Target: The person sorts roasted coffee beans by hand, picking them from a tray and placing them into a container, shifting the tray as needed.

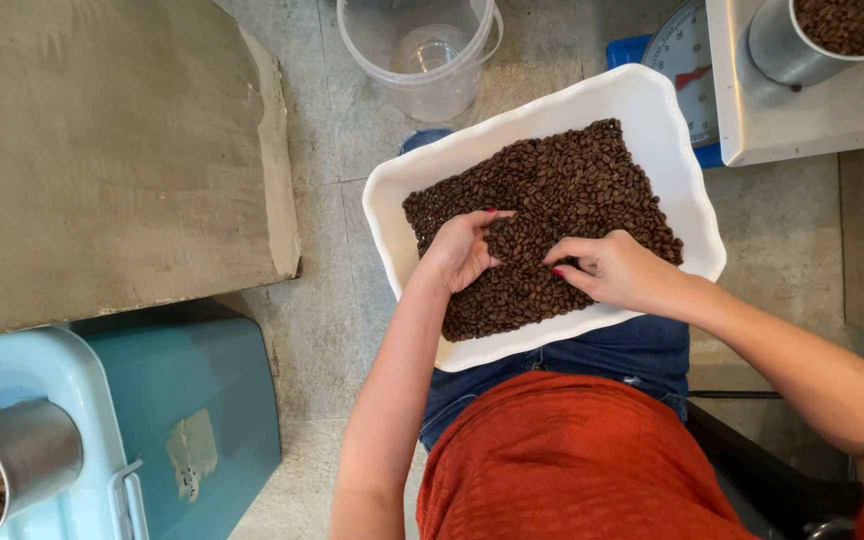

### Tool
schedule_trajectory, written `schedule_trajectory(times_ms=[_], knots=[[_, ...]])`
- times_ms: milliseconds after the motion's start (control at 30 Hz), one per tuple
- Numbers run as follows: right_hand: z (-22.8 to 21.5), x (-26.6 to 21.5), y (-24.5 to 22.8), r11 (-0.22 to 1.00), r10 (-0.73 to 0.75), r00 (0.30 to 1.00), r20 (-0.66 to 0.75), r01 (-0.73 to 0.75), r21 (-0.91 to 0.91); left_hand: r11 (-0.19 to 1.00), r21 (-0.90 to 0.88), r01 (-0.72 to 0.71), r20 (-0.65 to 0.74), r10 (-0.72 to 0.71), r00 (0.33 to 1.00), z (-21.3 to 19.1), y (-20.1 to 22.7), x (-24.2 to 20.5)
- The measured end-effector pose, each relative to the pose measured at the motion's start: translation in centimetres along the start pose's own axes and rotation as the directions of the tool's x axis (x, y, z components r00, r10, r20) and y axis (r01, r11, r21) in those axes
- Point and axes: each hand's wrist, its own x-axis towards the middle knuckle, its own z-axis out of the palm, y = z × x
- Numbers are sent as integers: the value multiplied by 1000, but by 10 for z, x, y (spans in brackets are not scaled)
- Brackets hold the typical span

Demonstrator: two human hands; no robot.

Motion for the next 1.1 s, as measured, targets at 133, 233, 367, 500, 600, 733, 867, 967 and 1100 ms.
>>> schedule_trajectory(times_ms=[133, 233, 367, 500, 600, 733, 867, 967, 1100], knots=[[10, 6, 8, 996, -46, 998, -32, 44, -84, 1000, 1, 2, 3, -2, 1000, -4, -2, 4], [17, 11, 18, 971, -43, 999, -8, 40, -236, 1000, 3, -3, 0, 3, 1000, -4, -1, 3], [25, 15, 30, 934, -74, 997, 0, 70, -352, 1000, 9, 2, -9, -2, 1000, -4, -2, 4], [32, 17, 43, 908, -127, 991, -32, 103, -405, 1000, 19, -1, -7, 2, 1000, 0, 1, -1], [26, 15, 31, 917, -124, 991, -60, 91, -389, 1000, 3, 1, -3, -1, 1000, -9, -5, 10], [12, 15, 25, 997, -10, 995, -102, 18, 80, 1000, 22, -16, -8, 16, 1000, 9, 2, -7], [-11, 32, 106, 447, 78, 997, 26, -59, 892, 980, 92, -177, -7, 178, 984, 51, 20, -41], [-76, 24, 81, 415, 213, 970, -119, 21, 910, 897, 345, -278, -74, 321, 944, 68, 28, -60], [-159, 26, 114, 489, 465, 678, -569, 338, 804, 475, 788, -391, -12, 647, 762, 64, 21, -60]])
